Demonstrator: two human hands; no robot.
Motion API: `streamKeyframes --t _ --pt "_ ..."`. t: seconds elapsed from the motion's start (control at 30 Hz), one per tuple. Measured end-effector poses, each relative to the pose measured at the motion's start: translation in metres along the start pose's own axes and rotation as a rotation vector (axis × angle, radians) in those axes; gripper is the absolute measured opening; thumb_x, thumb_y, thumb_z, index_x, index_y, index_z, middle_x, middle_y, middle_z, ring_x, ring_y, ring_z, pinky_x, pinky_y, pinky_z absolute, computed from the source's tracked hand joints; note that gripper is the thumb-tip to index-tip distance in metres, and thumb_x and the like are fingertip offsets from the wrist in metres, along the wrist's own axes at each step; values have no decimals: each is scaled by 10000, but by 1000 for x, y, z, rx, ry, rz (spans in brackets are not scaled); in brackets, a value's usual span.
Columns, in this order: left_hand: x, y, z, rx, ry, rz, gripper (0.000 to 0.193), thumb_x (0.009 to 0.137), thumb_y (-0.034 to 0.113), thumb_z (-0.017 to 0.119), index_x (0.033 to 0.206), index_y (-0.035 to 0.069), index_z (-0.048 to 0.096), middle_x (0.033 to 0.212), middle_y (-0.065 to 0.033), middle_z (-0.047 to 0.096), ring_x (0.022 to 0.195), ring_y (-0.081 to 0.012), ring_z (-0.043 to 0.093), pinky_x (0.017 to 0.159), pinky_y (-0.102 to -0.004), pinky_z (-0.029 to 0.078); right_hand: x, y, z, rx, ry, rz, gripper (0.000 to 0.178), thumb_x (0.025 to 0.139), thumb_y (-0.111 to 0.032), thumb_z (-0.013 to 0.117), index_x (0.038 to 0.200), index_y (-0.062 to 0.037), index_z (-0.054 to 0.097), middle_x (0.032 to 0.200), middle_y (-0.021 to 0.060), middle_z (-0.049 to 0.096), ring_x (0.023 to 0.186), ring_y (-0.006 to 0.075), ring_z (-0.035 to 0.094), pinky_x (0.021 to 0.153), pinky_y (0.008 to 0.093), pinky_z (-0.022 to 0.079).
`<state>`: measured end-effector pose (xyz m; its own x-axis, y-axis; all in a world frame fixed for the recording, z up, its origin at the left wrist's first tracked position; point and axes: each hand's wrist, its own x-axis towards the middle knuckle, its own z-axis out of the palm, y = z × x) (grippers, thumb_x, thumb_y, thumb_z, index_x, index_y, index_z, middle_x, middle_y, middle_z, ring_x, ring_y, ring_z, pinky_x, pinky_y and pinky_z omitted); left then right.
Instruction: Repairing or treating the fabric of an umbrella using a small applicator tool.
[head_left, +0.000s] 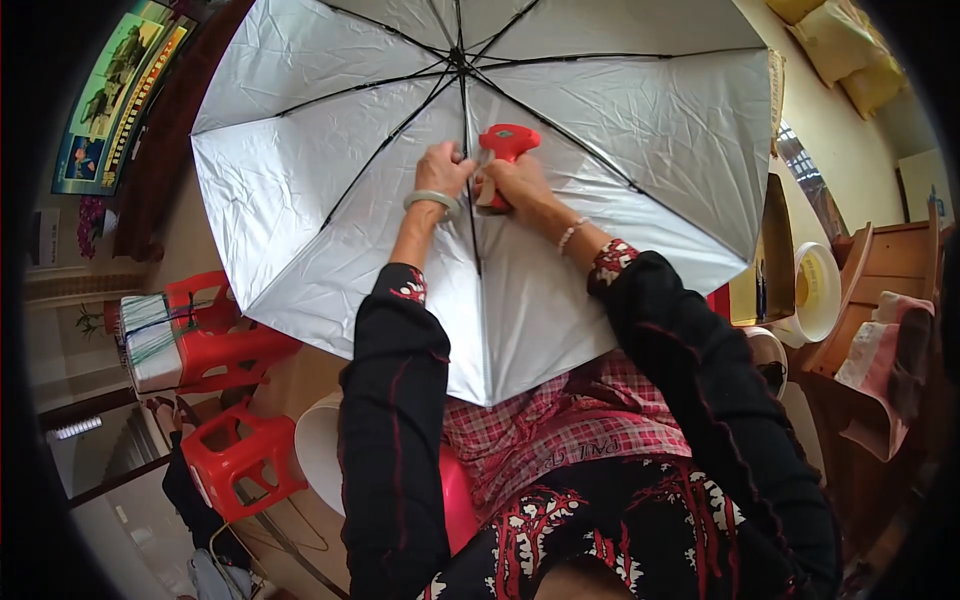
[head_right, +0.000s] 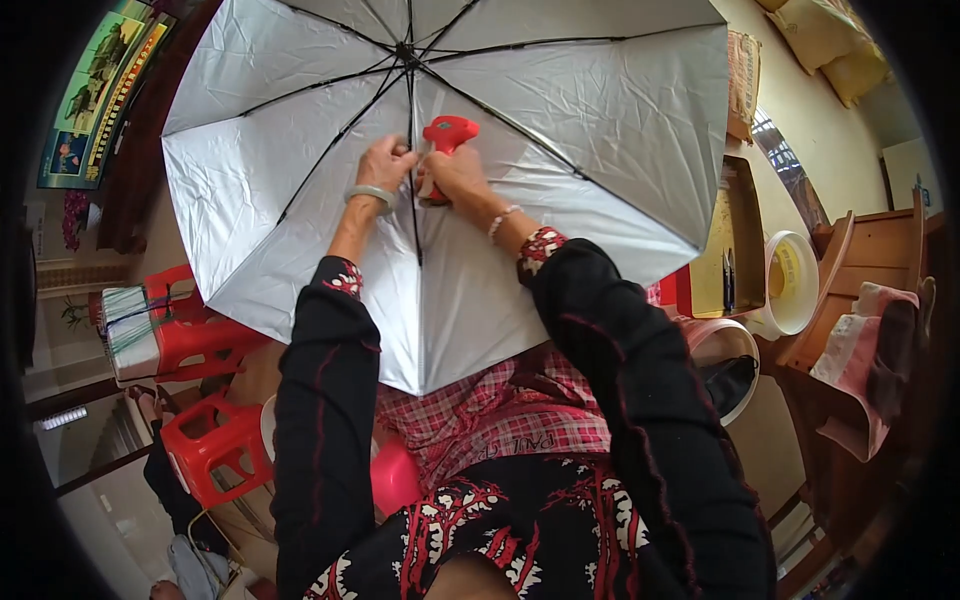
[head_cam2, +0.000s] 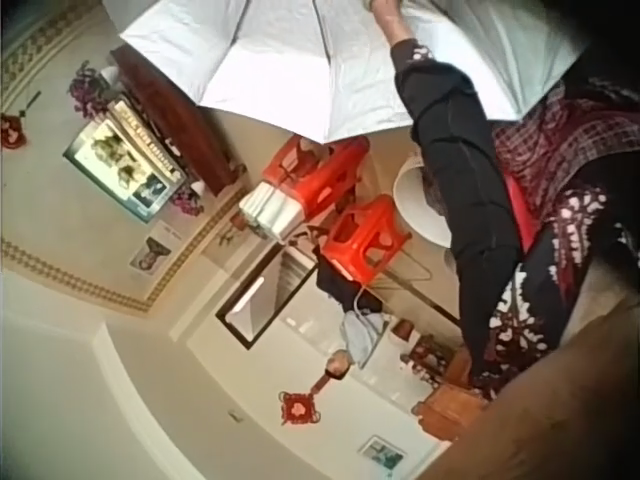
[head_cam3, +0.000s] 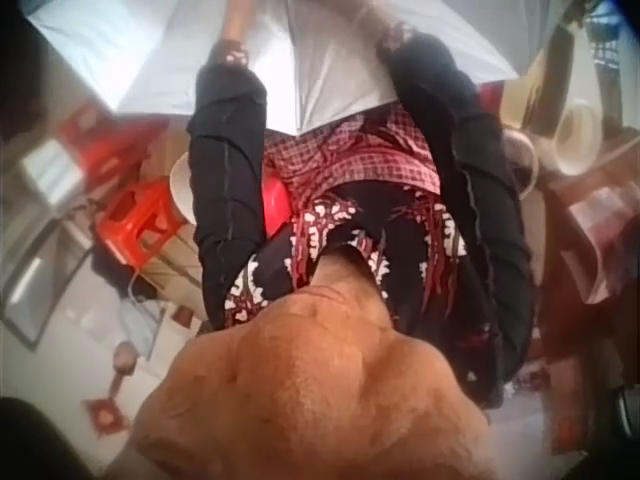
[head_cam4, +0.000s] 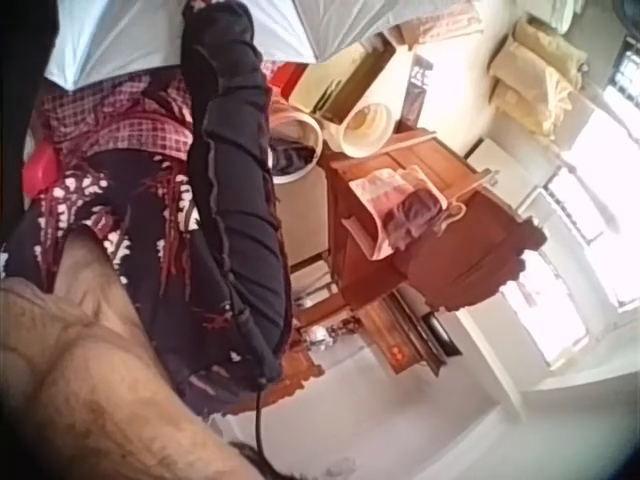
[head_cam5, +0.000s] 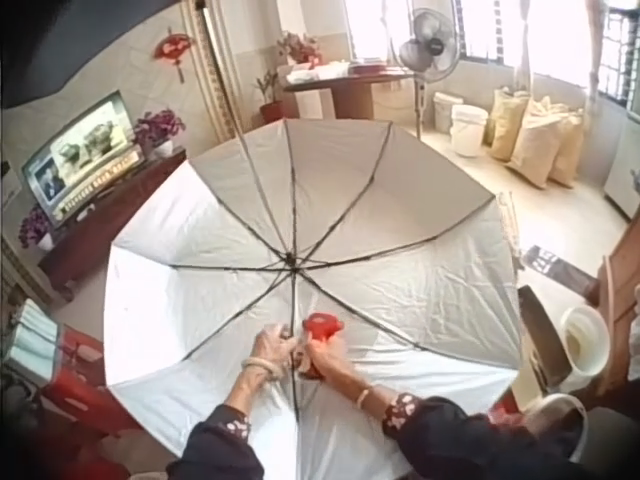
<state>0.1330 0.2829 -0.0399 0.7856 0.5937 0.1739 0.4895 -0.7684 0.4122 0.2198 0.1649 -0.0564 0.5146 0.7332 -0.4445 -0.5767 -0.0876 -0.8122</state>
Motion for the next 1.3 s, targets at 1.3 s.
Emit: streamKeyframes --t 1.3 --pt "-21 -4 37 -325 227 -196 255 746 153 504 895 -28 602 680 -136 631 536 -170 601 560 -287 487 -7 -25 -28 349 -490 326 307 784 -86 511 1066 -14 412 828 140 580 727 233 596 726 373 495"
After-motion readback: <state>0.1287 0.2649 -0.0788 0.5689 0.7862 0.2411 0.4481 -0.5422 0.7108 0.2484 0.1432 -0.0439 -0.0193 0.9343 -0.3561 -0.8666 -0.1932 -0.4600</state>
